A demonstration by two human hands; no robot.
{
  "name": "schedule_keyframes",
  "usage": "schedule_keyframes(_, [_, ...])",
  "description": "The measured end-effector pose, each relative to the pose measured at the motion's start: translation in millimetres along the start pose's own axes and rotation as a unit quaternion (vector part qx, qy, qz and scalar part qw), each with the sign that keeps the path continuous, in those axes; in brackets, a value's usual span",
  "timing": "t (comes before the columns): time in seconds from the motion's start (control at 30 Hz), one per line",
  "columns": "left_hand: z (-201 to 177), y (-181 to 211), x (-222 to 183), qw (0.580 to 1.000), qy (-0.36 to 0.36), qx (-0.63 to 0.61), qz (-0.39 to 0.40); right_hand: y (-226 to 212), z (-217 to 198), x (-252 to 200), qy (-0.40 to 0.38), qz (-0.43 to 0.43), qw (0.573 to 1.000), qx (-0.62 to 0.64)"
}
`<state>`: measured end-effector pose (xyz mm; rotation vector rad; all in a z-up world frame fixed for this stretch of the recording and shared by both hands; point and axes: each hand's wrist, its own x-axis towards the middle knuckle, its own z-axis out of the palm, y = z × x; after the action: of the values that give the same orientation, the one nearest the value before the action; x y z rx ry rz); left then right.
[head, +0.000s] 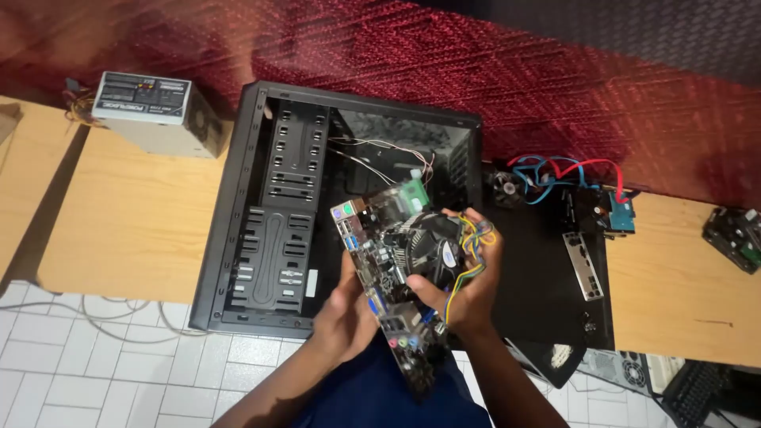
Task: Installing a motherboard into a computer case and securing it with screws using a screwdriver.
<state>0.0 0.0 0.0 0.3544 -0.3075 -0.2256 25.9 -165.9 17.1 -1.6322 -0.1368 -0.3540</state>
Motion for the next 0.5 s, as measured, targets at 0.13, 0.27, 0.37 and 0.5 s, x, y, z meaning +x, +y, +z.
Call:
schedule_keyframes(0.13, [6, -7, 10, 0.998, 0.037, -0.011, -0.044, -5, -5, -2, 0.018, -0.004, 0.999, -0.029])
schedule_keyframes(0.27, [10, -11, 28, 0.987, 0.134, -0.039, -0.077, -23, -18, 3, 0.028, -0.019, 0.999, -0.033])
schedule_keyframes(0.37, [5, -20, 27, 0.980, 0.152, -0.052, -0.115, -43, -26, 2, 0.063, -0.053, 0.996, -0.039])
schedule_keyframes(0.5, [24, -23, 36, 0.997, 0.076, 0.007, -0.018, -89, -25, -2, 0.141, -0.033, 0.988, -0.055])
